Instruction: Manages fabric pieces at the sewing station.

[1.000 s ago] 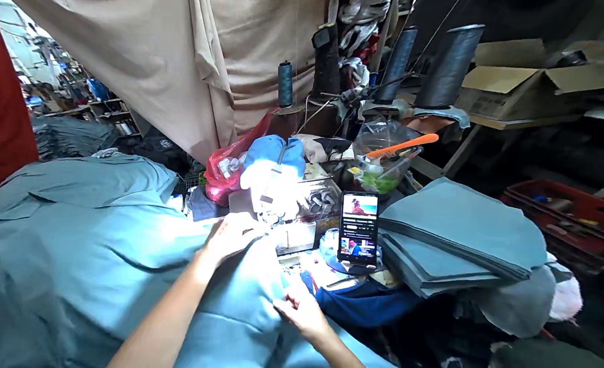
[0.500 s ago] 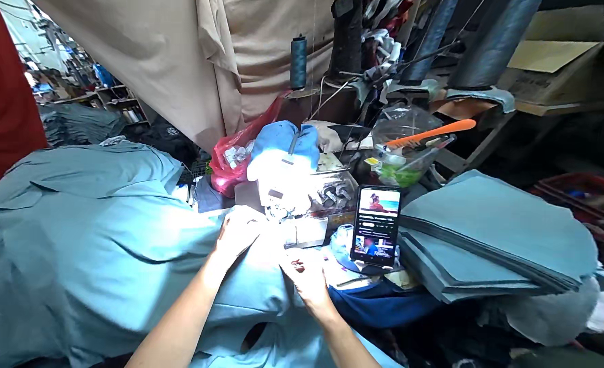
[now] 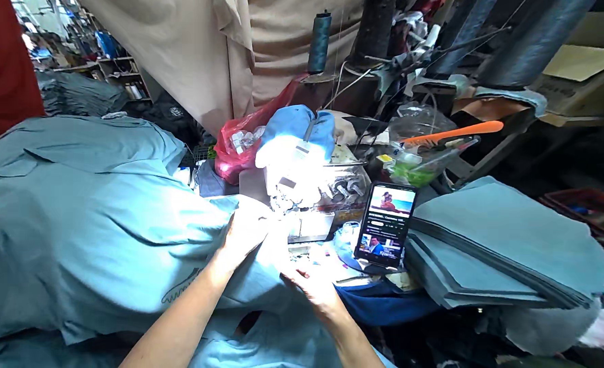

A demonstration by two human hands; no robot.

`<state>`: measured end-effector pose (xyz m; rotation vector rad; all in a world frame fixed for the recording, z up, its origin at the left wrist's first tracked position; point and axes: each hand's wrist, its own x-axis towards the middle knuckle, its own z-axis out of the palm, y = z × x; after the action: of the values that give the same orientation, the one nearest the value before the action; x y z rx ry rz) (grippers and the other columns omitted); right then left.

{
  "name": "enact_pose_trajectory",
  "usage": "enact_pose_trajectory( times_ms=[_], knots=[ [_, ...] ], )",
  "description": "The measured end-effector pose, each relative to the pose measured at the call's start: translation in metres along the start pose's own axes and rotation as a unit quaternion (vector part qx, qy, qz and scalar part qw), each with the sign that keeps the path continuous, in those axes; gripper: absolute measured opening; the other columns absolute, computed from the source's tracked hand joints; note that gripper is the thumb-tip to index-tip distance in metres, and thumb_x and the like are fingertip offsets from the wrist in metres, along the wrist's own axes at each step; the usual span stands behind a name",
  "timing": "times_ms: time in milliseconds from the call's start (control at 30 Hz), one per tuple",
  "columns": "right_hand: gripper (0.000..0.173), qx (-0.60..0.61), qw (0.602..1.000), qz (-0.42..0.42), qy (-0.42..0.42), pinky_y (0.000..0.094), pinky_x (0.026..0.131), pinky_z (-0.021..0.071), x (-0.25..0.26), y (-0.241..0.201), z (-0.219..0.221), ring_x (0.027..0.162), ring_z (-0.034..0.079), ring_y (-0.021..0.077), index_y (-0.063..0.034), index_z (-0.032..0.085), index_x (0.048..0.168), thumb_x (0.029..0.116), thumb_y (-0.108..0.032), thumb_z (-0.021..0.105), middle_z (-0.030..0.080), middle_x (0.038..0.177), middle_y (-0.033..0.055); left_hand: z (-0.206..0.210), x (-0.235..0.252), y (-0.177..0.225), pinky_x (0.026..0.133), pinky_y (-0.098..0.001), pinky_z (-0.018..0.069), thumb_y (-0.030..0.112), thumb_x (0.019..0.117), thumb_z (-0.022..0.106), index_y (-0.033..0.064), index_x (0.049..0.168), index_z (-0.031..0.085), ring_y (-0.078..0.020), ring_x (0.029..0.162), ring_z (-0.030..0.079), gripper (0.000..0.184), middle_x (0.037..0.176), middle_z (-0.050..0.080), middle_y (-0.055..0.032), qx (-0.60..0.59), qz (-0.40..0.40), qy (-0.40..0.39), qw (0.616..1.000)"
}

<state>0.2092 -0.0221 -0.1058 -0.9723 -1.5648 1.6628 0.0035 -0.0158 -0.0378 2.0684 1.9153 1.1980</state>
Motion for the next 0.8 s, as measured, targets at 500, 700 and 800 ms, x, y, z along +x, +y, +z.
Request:
enact_pose_trajectory(
  times_ms=[500,700,800],
  knots=[
    [0.015,-0.008,0.998,-0.028,0.056,0.0252,0.076,0.0516,0.014,-0.013,0.007,0.076,0.062,0.0031,-0.006,0.074,0.083,0.0952,-0.014,0.07,0.068,0.076,-0.0024,0.002,0.022,0.004,0.093,-0.0513,0.0553,0.013,0.0912,0.073,-0.0003,0.095,0.076,-0.0307,0.102,0.07,0.014,0.106,0.072,-0.018,0.028,-0.067,-0.008,0.997],
    [0.016,-0.078,0.985,-0.011,0.153,0.0309,0.073,0.0492,0.04,-0.036,0.022,0.072,0.059,0.0094,-0.0014,0.072,0.079,0.0938,-0.008,0.071,0.064,0.072,0.0032,-0.008,0.06,-0.014,0.103,-0.0567,0.0467,0.017,0.0963,0.067,-0.0018,0.108,0.072,-0.0366,0.114,0.065,0.023,0.115,0.07,-0.0219,0.05,-0.154,-0.069,0.984],
    [0.013,-0.033,0.977,0.02,0.212,0.032,0.071,0.0489,0.049,-0.044,0.032,0.073,0.057,0.0135,0.0039,0.066,0.088,0.0951,-0.006,0.069,0.059,0.076,0.0078,-0.018,0.064,0.003,0.112,-0.0554,0.0388,0.01,0.1041,0.054,-0.0079,0.122,0.065,-0.04,0.129,0.055,0.027,0.131,0.062,-0.0264,0.053,-0.169,-0.092,0.98]
  ],
)
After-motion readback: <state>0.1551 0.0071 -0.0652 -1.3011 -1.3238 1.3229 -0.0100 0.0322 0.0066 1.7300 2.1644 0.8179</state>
